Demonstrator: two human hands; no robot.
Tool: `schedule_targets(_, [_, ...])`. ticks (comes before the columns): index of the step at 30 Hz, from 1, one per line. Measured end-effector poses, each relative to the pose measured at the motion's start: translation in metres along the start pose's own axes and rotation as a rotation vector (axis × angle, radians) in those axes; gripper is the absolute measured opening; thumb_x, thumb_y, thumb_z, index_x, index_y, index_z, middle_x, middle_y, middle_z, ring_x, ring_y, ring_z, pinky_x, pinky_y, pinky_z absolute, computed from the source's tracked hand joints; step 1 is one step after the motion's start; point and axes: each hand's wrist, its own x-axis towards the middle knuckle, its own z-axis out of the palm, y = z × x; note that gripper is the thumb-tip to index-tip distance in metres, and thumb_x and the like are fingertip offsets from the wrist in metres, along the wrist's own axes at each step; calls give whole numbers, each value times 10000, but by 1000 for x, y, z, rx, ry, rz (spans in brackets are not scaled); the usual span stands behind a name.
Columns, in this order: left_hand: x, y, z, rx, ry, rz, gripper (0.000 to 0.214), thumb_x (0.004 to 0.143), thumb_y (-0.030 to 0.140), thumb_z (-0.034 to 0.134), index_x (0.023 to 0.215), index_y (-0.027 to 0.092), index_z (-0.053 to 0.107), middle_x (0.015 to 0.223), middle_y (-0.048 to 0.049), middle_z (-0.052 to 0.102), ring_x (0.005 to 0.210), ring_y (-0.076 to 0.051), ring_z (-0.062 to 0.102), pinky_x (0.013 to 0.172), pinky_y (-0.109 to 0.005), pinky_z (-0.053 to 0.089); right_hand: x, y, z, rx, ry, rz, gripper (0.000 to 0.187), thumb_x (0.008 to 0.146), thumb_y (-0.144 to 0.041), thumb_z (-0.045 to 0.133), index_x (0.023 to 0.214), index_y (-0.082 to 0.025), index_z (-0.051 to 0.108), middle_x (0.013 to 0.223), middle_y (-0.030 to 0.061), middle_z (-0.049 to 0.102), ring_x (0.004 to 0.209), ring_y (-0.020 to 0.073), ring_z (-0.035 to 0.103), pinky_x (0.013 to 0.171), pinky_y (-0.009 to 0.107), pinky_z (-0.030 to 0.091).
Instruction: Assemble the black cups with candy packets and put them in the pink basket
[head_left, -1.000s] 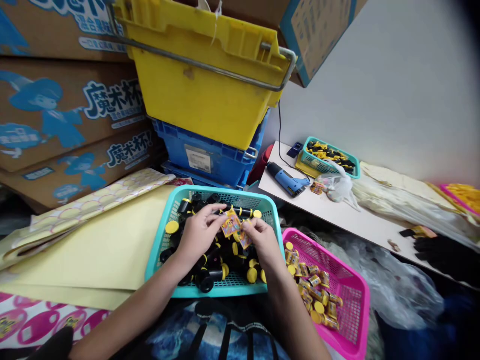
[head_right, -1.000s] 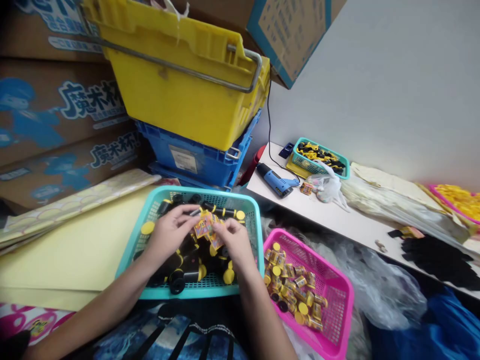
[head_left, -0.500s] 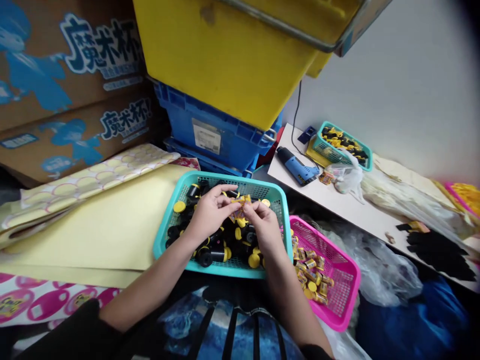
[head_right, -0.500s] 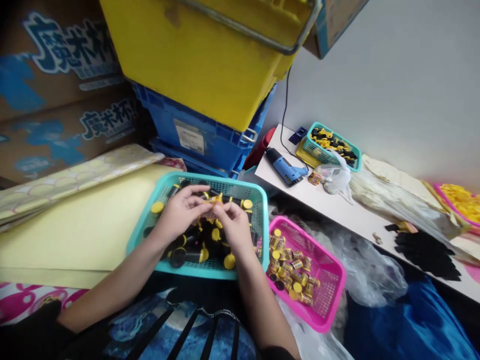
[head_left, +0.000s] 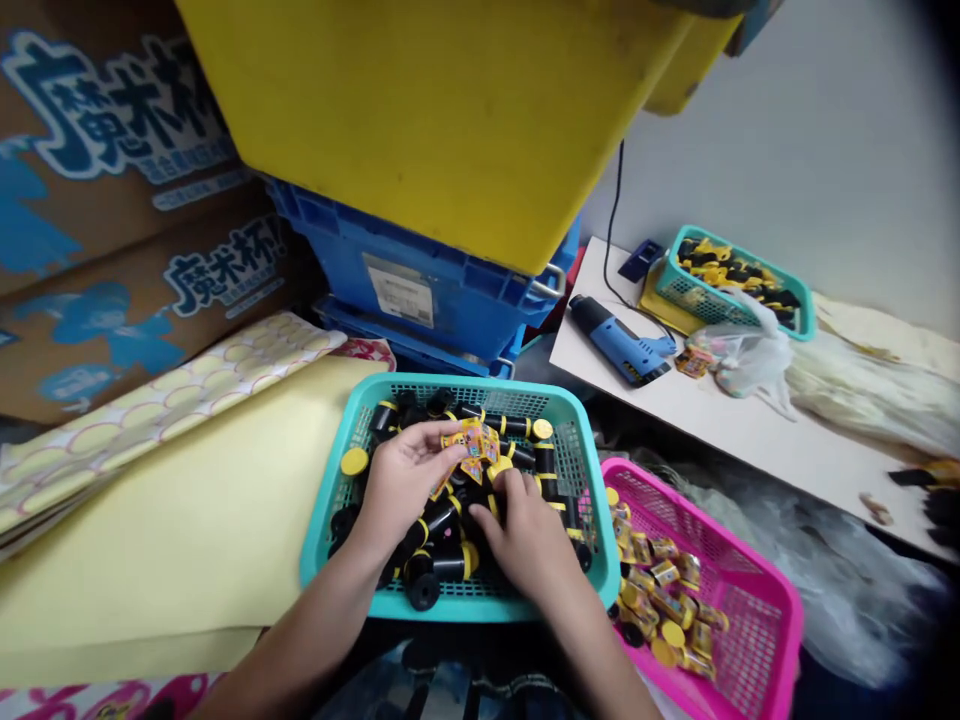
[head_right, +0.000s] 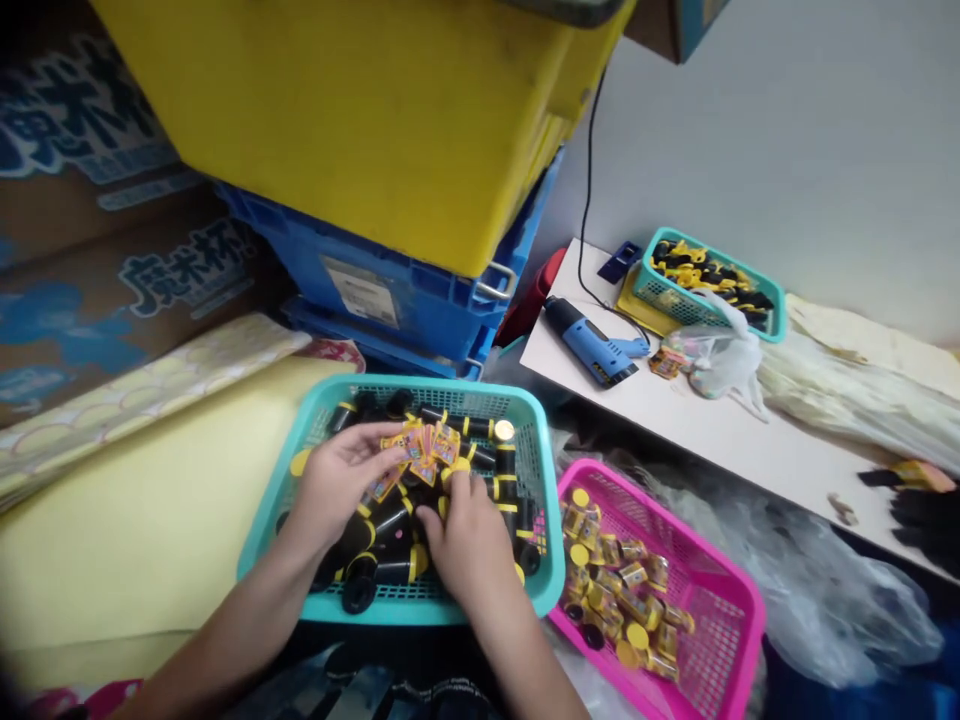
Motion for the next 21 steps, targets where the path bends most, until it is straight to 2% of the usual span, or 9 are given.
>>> schedule_targets(3, [0, 1, 4, -2, 7, -47, 243, 664, 265, 790, 886, 171, 761, 811, -41, 773, 664, -129, 682, 632, -211, 555, -5, 9, 6, 124, -48, -72, 321, 842, -216, 585, 1162, -193, 572, 1243, 150, 468, 1031, 272, 612, 878, 395, 492])
schedule_targets(5, [-1, 2, 5, -30, -19, -86, 222, 665, 279, 792, 854, 167, 767, 758, -40, 766, 612, -116, 666, 602, -204, 549, -6, 16, 7, 193, -61, -111, 364, 829, -146, 572, 1187, -211, 594, 1292, 149, 420, 1090, 270, 586, 916, 392, 483])
schedule_targets(8, [-3, 5, 5, -96, -58, -123, 196, 639, 269, 814, 799, 167, 767, 804, -50, 767, 648, -112, 674, 626, -193, 547, -3, 27, -4, 346, -43, -138, 311, 846, -143, 547, 1141, -204, 626, 1172, 120, 504, 989, 231, 614, 889, 385, 496])
schedule_targets(11, [-7, 10, 4, -154, -88, -109, 165, 606, 248, 835, 730, 169, 758, 1095, -74, 731, 835, -152, 695, 686, -203, 555, 0, 35, -28, 589, 30, -210, 247, 840, -210, 602, 1085, -228, 635, 1067, 74, 580, 987, 215, 601, 904, 374, 480])
schedule_targets(13, [-10, 13, 4, -163, -110, -100, 156, 602, 248, 840, 706, 170, 753, 1184, -74, 695, 905, -179, 690, 712, -225, 563, 1, 35, -46, 842, 67, -245, 256, 819, -259, 656, 1071, -253, 613, 1032, 43, 611, 971, 191, 602, 861, 333, 493])
schedule_targets(15, [-12, 16, 4, -144, -127, -94, 158, 612, 256, 837, 717, 171, 755, 1132, -80, 716, 933, -197, 687, 734, -242, 566, 3, 32, -59, 1103, 59, -264, 300, 779, -289, 716, 1048, -264, 586, 979, 14, 630, 872, 154, 617, 757, 273, 511])
schedule_targets(17, [-14, 17, 5, -116, -135, -80, 159, 631, 266, 829, 738, 172, 758, 1074, -85, 736, 969, -211, 681, 747, -243, 564, 4, 26, -66, 1255, 25, -285, 344, 726, -293, 773, 1009, -253, 581, 941, 2, 637, 783, 128, 616, 677, 236, 506])
schedule_targets(21, [-16, 19, 4, -81, -130, -27, 155, 663, 294, 810, 759, 181, 764, 1039, -89, 749, 995, -232, 678, 750, -262, 568, 9, 18, -67, 1256, -46, -295, 354, 688, -302, 800, 986, -213, 631, 948, 24, 648, 754, 125, 614, 667, 241, 501])
